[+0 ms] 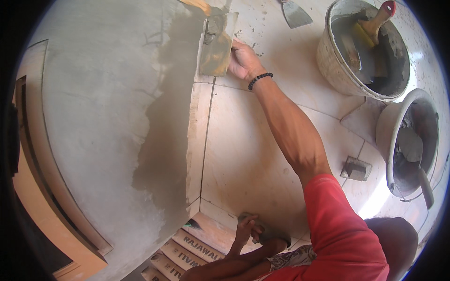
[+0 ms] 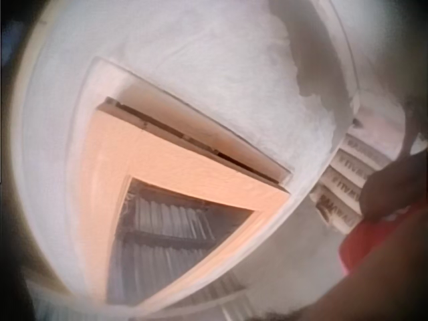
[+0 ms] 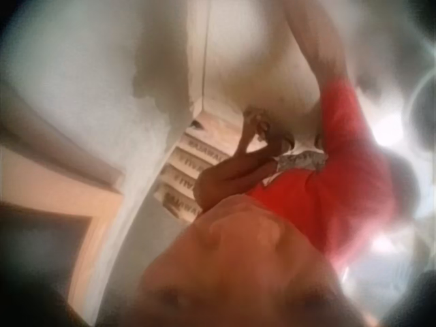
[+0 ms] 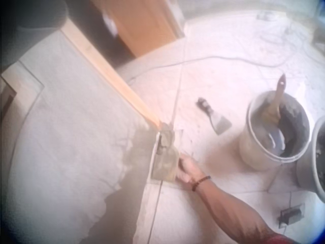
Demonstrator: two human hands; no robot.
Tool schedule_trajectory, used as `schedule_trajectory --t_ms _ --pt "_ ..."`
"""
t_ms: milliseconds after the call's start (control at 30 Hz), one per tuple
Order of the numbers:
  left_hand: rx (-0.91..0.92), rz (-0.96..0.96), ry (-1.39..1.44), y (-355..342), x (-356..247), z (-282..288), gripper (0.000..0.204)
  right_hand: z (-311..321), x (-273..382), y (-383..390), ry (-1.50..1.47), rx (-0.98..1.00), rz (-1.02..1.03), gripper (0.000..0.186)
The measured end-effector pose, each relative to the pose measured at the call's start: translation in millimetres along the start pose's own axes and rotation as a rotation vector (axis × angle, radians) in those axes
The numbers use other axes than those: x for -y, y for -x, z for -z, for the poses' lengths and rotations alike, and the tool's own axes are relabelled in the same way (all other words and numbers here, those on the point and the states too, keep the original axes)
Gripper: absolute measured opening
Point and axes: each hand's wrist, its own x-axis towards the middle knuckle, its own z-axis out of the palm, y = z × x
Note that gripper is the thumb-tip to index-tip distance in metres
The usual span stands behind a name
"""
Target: The person scoops plaster from a bucket using a trowel and applies it to a wall section near a door frame. They smooth the surface with a flat tool, repeating the process to cover a larger area.
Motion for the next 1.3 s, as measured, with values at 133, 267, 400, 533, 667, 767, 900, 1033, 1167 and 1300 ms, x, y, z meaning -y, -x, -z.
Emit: schedule_trajectory --t_ms 133,267,400,533,667,767,900,1033,1167,1300 --pt "0.008 -0.029 0.009 -1 3 2 0.044 -8 0 -7 0.047 -0.041 0.001 0.034" --pt "0.011 -0.043 0.012 -1 5 1 0.043 -10 2 -13 0.104 -0.033 0.023 0.032" --pt "0.001 -0.039 0.025 -2 9 3 0.044 -13 -2 -17 0.157 -0.075 0.079 0.027" --pt "-0.009 -0.039 0.012 -1 9 2 0.044 -42 -9 -7 0.290 -0.144 0.170 0.023" --pt "-0.006 -0.066 -0.014 1 10 2 0.043 -59 -16 -12 0.615 -0.269 0.266 0.026" --pt "-0.002 -0.072 -0.041 0 7 2 0.043 -73 -27 -20 0.901 -0.386 0.462 0.029" --pt "0.009 -0.057 -0.042 -1 3 -1 0.039 -75 -40 -26 1.279 -0.442 0.938 0.035" --pt "0.032 -0.001 0.035 -1 3 5 0.039 -114 -63 33 1.088 -0.092 0.777 0.046" --pt "0.086 0.014 0.072 -5 6 11 0.042 -79 -43 42 0.438 -0.022 0.470 0.039" --pt "0.039 -0.012 0.059 -2 7 6 0.043 -33 -16 5 0.245 -0.177 0.335 0.034"
